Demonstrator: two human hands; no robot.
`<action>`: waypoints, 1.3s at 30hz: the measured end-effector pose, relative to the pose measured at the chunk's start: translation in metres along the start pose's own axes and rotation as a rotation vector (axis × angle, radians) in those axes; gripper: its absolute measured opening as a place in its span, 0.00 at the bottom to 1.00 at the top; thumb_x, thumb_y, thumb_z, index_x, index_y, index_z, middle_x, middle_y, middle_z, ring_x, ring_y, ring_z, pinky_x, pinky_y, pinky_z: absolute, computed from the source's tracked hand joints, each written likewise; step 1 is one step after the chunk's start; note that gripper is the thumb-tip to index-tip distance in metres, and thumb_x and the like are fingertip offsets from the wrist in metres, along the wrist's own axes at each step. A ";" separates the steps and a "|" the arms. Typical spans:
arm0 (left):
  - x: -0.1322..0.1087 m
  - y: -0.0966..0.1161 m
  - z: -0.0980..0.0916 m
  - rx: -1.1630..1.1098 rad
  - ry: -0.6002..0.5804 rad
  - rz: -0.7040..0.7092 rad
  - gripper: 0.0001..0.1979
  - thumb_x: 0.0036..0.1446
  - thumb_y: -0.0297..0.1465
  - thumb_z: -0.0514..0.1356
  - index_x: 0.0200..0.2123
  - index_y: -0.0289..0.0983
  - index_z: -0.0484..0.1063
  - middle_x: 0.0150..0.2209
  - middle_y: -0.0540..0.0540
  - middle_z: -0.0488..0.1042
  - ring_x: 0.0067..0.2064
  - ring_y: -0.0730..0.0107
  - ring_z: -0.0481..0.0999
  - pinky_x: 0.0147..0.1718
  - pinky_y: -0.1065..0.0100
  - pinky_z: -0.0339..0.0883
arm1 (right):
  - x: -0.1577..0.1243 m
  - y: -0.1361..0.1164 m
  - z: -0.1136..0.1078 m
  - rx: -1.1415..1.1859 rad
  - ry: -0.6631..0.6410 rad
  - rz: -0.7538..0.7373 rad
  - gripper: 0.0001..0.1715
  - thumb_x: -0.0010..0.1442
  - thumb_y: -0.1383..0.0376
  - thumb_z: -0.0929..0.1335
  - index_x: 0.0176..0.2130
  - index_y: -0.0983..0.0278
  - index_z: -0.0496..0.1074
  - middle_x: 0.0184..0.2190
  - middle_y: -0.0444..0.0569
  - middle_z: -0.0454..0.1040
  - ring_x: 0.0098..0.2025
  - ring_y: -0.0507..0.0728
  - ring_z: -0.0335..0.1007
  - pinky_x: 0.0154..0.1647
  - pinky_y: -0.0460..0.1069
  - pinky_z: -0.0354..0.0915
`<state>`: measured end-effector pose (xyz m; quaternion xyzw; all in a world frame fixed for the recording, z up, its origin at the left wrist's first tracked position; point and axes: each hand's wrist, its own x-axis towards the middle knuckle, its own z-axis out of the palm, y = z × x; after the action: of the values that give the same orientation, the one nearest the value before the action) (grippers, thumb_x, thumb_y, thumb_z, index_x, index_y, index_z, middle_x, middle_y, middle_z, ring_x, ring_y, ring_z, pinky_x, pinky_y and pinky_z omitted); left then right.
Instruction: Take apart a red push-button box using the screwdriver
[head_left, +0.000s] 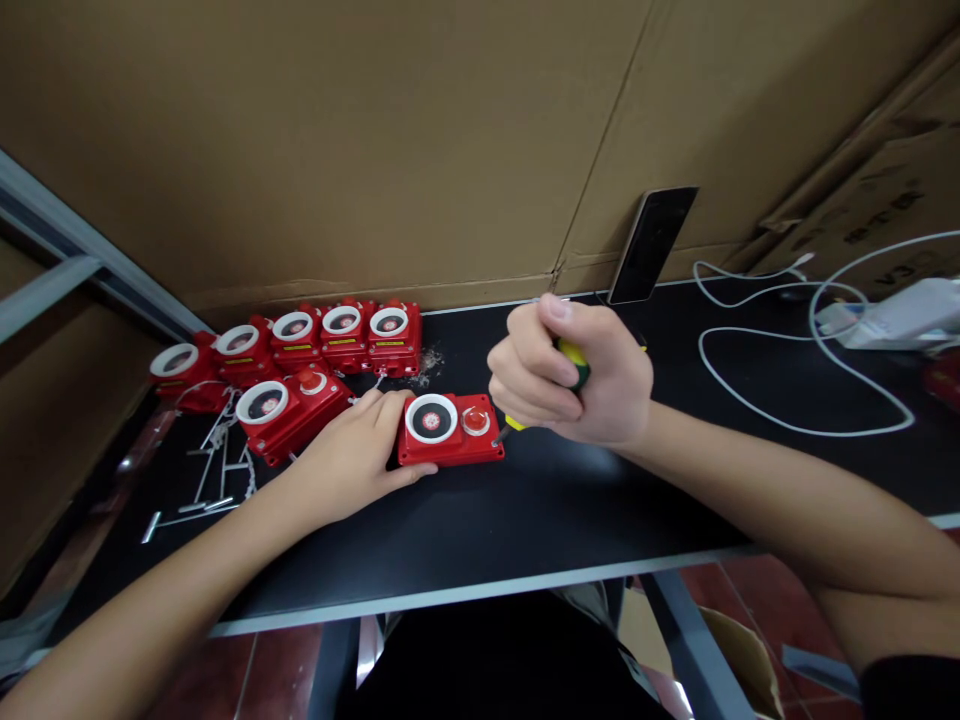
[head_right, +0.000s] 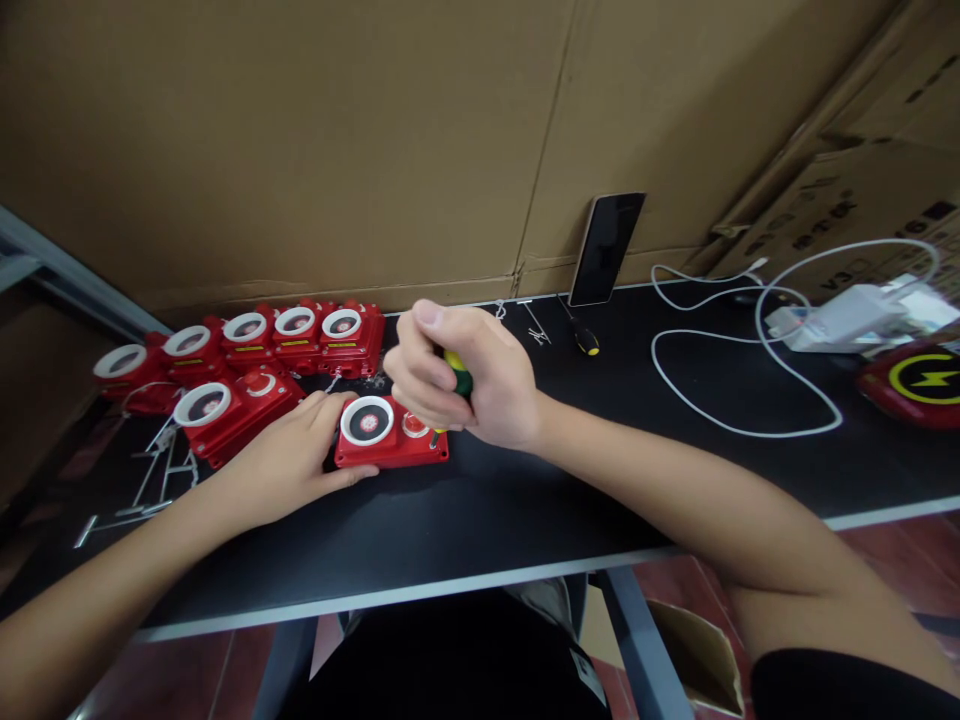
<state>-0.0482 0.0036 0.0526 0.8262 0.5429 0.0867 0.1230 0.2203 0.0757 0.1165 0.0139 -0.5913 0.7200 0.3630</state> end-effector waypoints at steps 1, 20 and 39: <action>0.000 0.000 0.000 -0.002 0.001 -0.003 0.35 0.69 0.54 0.69 0.66 0.36 0.69 0.64 0.29 0.80 0.65 0.31 0.81 0.64 0.38 0.80 | 0.001 -0.002 -0.003 0.008 -0.075 0.033 0.43 0.77 0.37 0.72 0.24 0.58 0.57 0.14 0.36 0.53 0.15 0.48 0.45 0.16 0.46 0.51; 0.001 0.002 -0.003 0.010 -0.006 -0.002 0.32 0.69 0.53 0.69 0.63 0.38 0.70 0.61 0.31 0.81 0.63 0.33 0.82 0.63 0.40 0.80 | 0.002 -0.001 -0.004 -0.018 -0.234 -0.058 0.43 0.83 0.39 0.68 0.24 0.59 0.60 0.14 0.38 0.55 0.16 0.49 0.51 0.20 0.46 0.55; 0.000 0.000 -0.001 0.027 0.014 -0.001 0.34 0.68 0.52 0.71 0.65 0.37 0.70 0.59 0.32 0.82 0.61 0.36 0.83 0.62 0.43 0.81 | 0.002 0.001 -0.005 -0.004 -0.016 -0.075 0.37 0.81 0.40 0.71 0.29 0.62 0.68 0.20 0.40 0.66 0.18 0.49 0.59 0.22 0.45 0.61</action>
<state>-0.0488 0.0037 0.0537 0.8268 0.5454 0.0848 0.1081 0.2204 0.0815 0.1154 0.0411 -0.5946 0.7045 0.3852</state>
